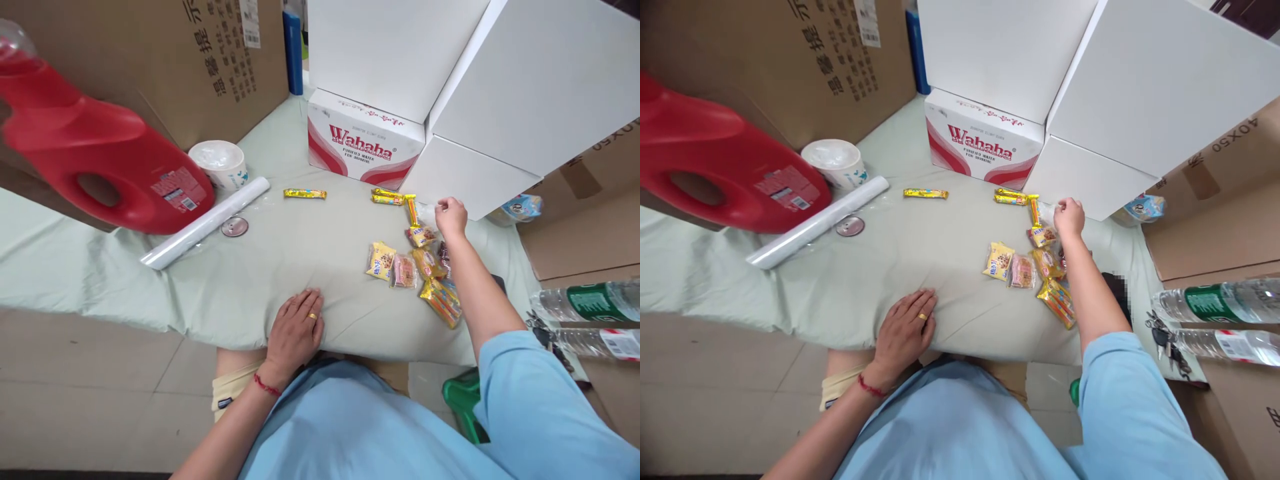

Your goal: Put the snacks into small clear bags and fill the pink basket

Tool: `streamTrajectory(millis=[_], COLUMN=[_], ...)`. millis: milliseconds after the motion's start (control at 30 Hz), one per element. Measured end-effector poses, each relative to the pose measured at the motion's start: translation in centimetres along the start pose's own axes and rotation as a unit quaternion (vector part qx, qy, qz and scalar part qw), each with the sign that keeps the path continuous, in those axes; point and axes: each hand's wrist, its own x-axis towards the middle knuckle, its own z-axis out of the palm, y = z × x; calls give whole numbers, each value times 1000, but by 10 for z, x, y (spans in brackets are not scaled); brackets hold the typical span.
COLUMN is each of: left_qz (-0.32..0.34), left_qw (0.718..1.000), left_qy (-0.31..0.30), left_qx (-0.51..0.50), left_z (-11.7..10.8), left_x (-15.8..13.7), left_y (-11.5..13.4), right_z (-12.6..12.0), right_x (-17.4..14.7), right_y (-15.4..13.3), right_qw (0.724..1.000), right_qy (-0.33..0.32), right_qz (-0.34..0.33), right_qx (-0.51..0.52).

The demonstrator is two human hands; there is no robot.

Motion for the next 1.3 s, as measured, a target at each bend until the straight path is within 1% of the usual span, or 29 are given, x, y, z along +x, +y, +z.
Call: streamTrajectory(millis=[33, 100, 167, 233, 300, 433, 533, 567, 667, 767, 800, 900, 933, 967, 1000, 1033, 1067, 1100, 1133, 1200, 1233, 1267, 1300], left_qz=[-2, -10, -18, -19, -15, -3, -4, -5, -4, 4, 6, 1, -3, -5, -4, -3, -2, -2, -3, -7, -13, -22, -34], left_qw=[1000, 1000, 1000, 999, 999, 1000, 1000, 999, 1000, 1000, 1000, 1000, 1000, 1000, 999, 999, 999, 999, 999, 996, 994, 990, 986], left_qy=[1, 2, 1, 3, 7, 11, 10, 10, 14, 17, 17, 18, 17, 16, 17, 19, 24, 32, 41, 57, 62, 67, 71], left_qx=[-2, -12, -25, -33, -32, -18, -28, -30, -19, -7, -7, -17, -22, -26, -28, -29, -28, -30, -36, -68, -93, -122, -149], left_z=[0, 2, 3, 4, 5, 4, 5, 5, 6, 5, 4, 4, 4, 4, 5, 7, 8, 9, 9, 8, 6, 3, -1], left_x=[0, -1, -2, -2, -2, -2, -2, -2, -2, -1, -1, 0, 0, -1, -1, -2, -3, -5, -6, -8, -7, -6, -4], left_y=[0, -1, -1, -1, -2, -2, -3, -3, -3, -3, -2, -2, -1, -1, -1, -2, -2, -3, -5, -7, -8, -8, -7], right_z=[5, 14, 22, 23, 18, -8, -26, -30, -36, -36, -36, -36, -36, -37, -38, -40, -42, -43, -45, -48, -49, -49, -48], right_x=[10, 18, 17, 13, 11, 13, 12, 10, 4, 0, 0, 0, -1, -3, -6, -11, -17, -26, -36, -61, -75, -90, -106], right_y=[8, 19, 25, 29, 33, 45, 51, 51, 47, 39, 37, 31, 28, 26, 23, 19, 15, 10, 4, -7, -12, -17, -22], right_qw=[999, 997, 996, 997, 998, 999, 997, 997, 998, 993, 993, 997, 997, 999, 999, 995, 984, 962, 930, 846, 805, 771, 744], right_qy=[-26, -68, -72, -58, -38, 19, 77, 78, 46, 99, 98, 15, 9, 25, 52, 72, 78, 64, 33, -51, -90, -123, -149], right_qz=[23, 42, 40, 40, 39, 33, 1, -12, -32, -57, -55, -11, -3, -4, -8, -3, 10, 28, 51, 87, 96, 100, 104], right_qx=[-7, -16, -19, -19, -14, -7, 13, 18, 11, -19, -35, -78, -73, -49, -1, 70, 162, 264, 363, 524, 578, 617, 643])
